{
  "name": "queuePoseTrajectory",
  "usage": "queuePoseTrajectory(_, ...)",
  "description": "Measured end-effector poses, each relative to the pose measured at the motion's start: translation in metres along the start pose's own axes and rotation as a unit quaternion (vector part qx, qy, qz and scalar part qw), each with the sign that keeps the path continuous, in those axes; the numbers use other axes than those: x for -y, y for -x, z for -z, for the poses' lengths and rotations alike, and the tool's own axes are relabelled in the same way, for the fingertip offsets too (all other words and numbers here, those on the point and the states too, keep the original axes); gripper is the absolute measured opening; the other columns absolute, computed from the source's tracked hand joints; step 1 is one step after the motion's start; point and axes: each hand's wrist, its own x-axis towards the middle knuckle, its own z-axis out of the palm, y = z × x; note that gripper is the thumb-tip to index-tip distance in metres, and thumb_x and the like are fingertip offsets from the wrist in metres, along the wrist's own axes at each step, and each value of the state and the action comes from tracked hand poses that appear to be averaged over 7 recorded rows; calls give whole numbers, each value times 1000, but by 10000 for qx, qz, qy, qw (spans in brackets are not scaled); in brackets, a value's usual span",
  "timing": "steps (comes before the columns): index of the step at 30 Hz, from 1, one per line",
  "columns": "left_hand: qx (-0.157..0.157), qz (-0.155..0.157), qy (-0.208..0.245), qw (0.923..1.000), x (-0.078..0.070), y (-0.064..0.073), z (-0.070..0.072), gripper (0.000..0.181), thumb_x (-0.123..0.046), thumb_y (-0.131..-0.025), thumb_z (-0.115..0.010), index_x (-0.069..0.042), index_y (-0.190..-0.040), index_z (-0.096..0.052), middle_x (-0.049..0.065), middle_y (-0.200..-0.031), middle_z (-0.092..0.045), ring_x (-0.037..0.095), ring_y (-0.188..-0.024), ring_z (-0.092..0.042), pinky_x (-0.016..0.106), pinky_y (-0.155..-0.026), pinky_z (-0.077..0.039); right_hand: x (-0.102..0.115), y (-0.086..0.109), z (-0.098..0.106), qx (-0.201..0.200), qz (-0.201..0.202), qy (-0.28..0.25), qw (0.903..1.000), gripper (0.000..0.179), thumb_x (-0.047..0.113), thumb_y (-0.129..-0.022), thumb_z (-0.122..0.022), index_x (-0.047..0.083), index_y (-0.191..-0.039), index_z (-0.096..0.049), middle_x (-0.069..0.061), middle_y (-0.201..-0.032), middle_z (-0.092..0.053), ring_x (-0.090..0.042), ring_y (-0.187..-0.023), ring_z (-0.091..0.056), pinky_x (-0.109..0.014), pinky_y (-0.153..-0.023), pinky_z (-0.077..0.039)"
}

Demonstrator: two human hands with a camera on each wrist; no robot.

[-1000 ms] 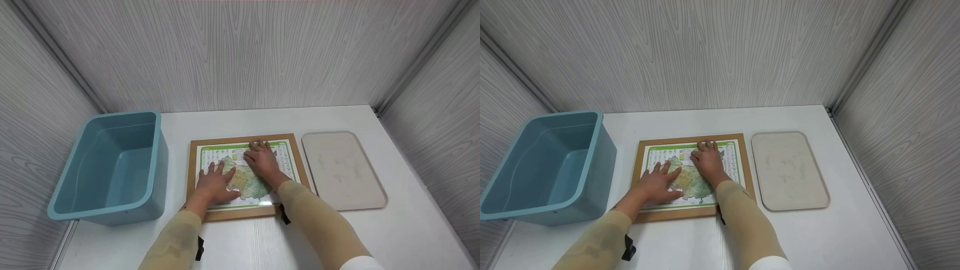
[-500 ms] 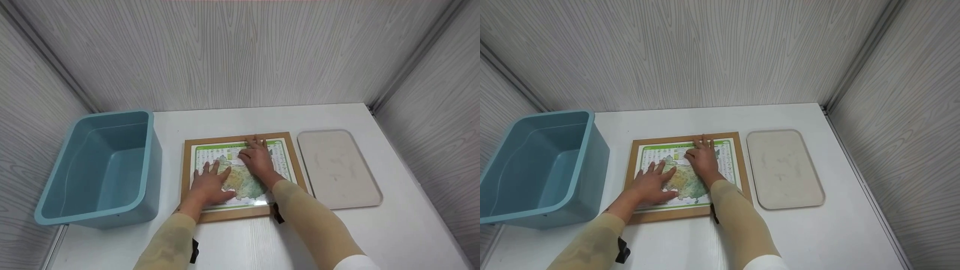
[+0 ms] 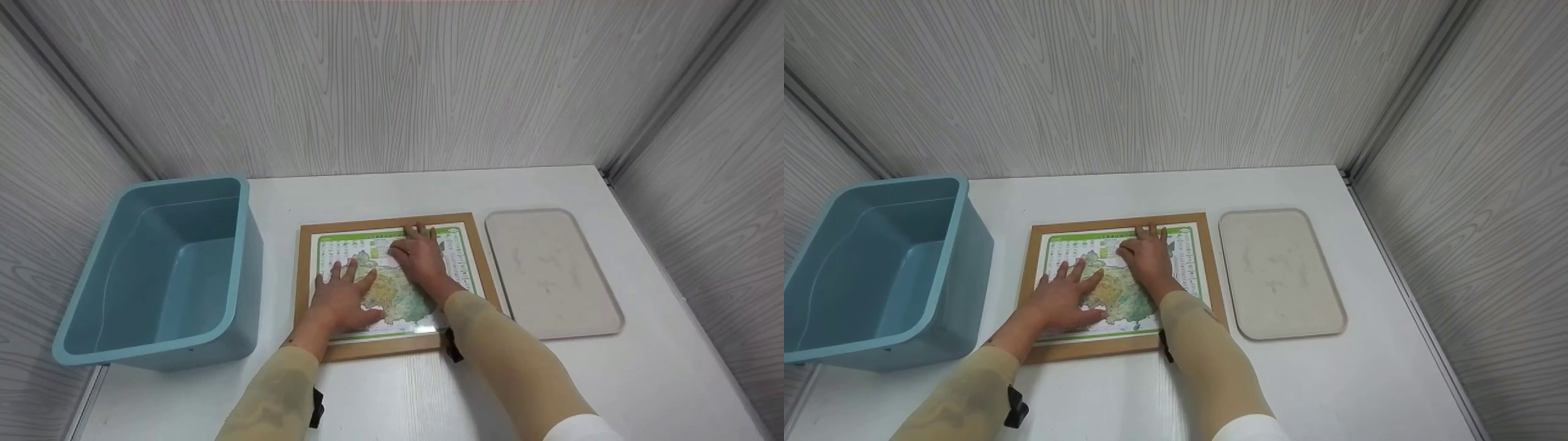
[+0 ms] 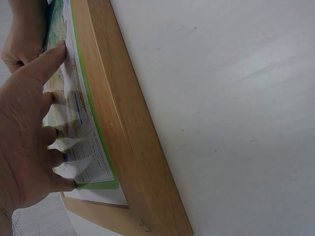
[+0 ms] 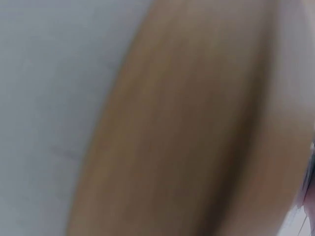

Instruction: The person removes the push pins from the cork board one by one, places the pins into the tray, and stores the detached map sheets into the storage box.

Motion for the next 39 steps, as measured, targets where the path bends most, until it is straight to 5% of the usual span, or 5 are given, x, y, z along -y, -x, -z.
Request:
queuePoseTrajectory(33, 5, -3, 48, 10000, 0, 4, 4, 90, -70, -95, -63, -27, -168, -36, 19, -175, -16, 51, -159, -13, 77, -119, -18, 2, -3, 1, -13, 39, -193, 9998, 28, 36, -107, -65, 16, -113, -84, -22, -161, -45, -46, -156, -29, -67, -126, -12)
queuePoseTrajectory(39, 33, 44, 84, 9999, 0, 4, 4, 90, -70, -94, -63, -28, -168, -35, 18, -176, -15, 50, -159, -12, 76, -119, -17, 4, -3, 1, 73, -186, -237, 9995, 29, 38, -107, -65, 19, -118, -83, -16, -165, -41, -41, -159, -25, -60, -128, -9)
